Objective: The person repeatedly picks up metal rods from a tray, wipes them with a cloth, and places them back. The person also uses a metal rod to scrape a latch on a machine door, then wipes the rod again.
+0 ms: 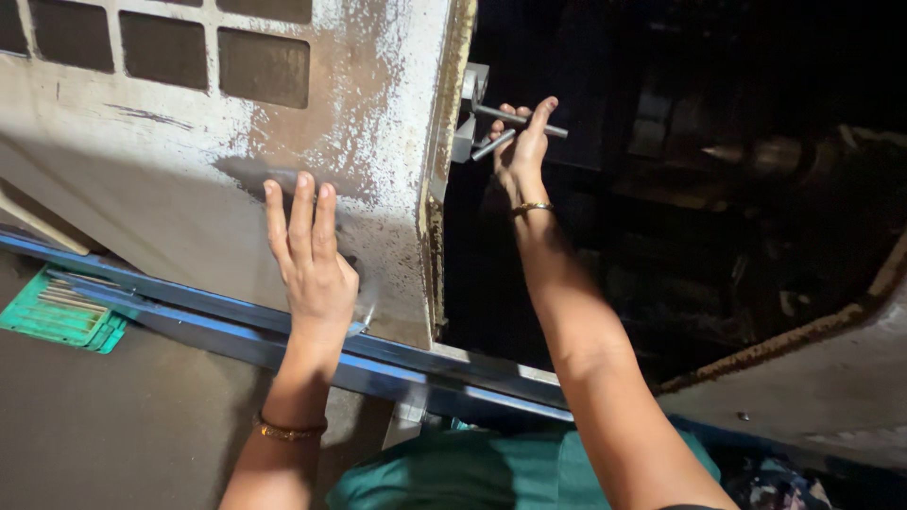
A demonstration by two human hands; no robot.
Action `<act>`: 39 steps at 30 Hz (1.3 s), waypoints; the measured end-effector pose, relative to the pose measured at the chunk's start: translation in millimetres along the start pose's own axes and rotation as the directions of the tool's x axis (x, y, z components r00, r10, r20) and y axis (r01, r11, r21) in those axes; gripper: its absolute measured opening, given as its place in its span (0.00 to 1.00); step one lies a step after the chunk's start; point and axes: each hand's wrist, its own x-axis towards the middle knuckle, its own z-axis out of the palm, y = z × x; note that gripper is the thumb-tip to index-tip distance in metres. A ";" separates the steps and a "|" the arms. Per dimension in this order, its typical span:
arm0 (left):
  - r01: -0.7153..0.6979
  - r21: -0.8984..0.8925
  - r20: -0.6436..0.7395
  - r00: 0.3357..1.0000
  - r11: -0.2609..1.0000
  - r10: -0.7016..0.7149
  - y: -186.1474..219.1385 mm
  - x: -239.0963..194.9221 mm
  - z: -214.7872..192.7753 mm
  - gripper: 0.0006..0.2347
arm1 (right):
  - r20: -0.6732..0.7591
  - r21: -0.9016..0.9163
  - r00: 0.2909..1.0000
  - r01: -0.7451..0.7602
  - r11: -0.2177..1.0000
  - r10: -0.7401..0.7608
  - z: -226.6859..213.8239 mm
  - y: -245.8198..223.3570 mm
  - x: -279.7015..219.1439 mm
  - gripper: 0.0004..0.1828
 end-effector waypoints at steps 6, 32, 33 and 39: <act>-0.004 0.000 -0.011 1.000 1.000 0.004 -2.1 -1.4 2.2 0.29 | -0.069 -0.214 0.966 -0.257 0.942 0.248 -2.7 -3.0 7.4 0.37; 0.011 -0.038 -0.017 1.000 0.999 -0.012 -4.2 -3.3 3.6 0.31 | 0.384 -0.812 0.860 0.488 0.320 -0.336 11.9 42.0 -70.8 0.57; 0.012 -0.042 -0.018 1.000 0.999 -0.013 -3.9 -3.7 3.8 0.31 | 0.445 -0.765 0.807 0.568 0.304 -0.388 11.2 42.0 -70.9 0.56; 0.016 -0.044 -0.007 1.000 0.999 -0.017 -3.9 -2.8 2.8 0.32 | 0.348 -0.801 0.882 0.455 0.388 -0.318 8.5 44.1 -67.5 0.55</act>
